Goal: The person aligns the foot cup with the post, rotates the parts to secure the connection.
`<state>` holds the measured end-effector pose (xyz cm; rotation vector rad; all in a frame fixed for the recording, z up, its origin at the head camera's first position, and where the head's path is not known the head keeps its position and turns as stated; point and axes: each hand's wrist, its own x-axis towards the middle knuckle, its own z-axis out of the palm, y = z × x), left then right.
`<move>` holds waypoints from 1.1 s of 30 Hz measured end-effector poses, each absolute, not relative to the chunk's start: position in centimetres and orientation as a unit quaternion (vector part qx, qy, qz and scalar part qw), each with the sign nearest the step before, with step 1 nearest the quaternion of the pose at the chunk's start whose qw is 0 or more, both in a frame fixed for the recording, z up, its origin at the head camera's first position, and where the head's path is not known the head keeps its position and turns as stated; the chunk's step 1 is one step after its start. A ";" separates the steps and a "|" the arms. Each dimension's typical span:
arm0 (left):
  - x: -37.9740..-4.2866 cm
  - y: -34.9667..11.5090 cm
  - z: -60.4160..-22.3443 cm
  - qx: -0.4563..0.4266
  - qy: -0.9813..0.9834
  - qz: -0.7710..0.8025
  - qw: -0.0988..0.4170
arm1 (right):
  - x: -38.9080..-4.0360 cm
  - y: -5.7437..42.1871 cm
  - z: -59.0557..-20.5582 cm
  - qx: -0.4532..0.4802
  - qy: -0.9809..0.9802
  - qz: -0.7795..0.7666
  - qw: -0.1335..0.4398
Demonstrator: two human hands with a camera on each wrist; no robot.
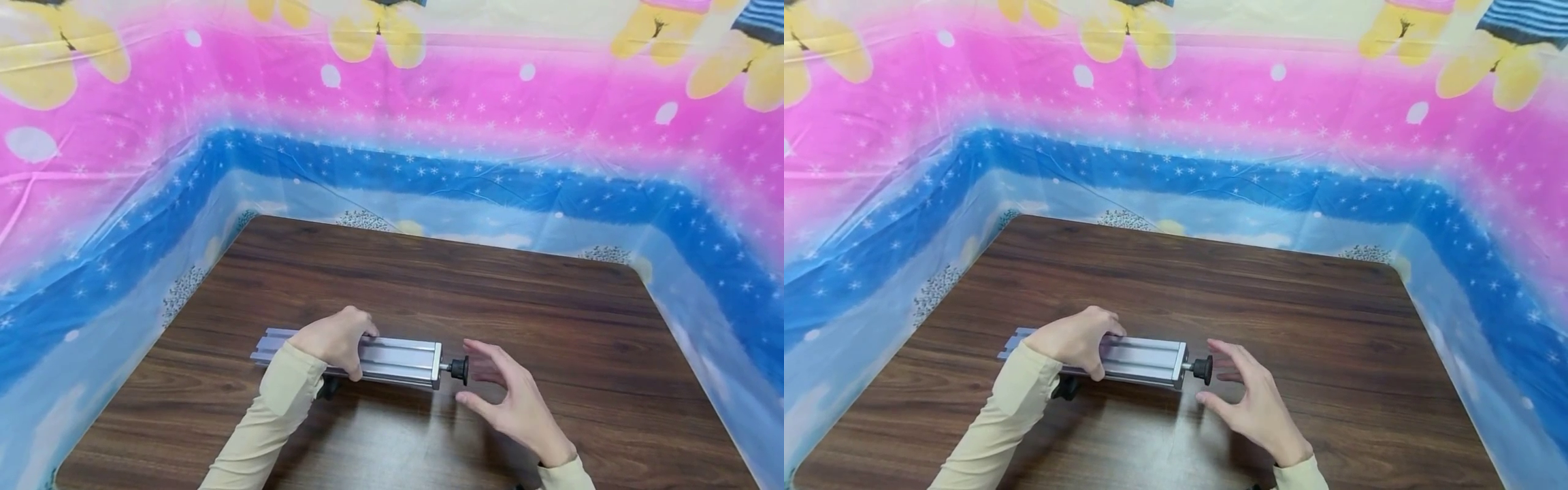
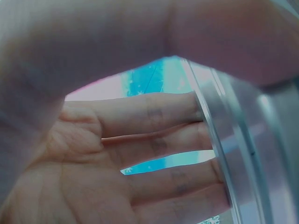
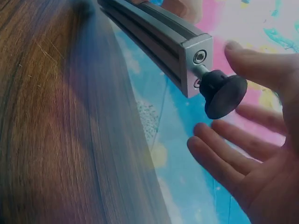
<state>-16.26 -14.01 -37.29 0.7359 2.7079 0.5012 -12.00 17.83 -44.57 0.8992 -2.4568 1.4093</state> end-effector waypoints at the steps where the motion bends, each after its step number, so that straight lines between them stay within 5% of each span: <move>1: -16.2 -14.0 -37.3 0.253 0.940 0.175 0.146 | -12.0 17.8 -44.6 0.313 -0.818 0.475 0.090; 15: -16.1 -14.0 -37.6 0.235 0.942 0.183 0.155 | -12.4 17.6 -44.7 0.357 -0.801 0.448 0.174; 33: -16.0 -13.7 -37.5 0.221 0.943 0.185 0.167 | -12.1 17.1 -45.0 0.237 -0.847 0.457 0.132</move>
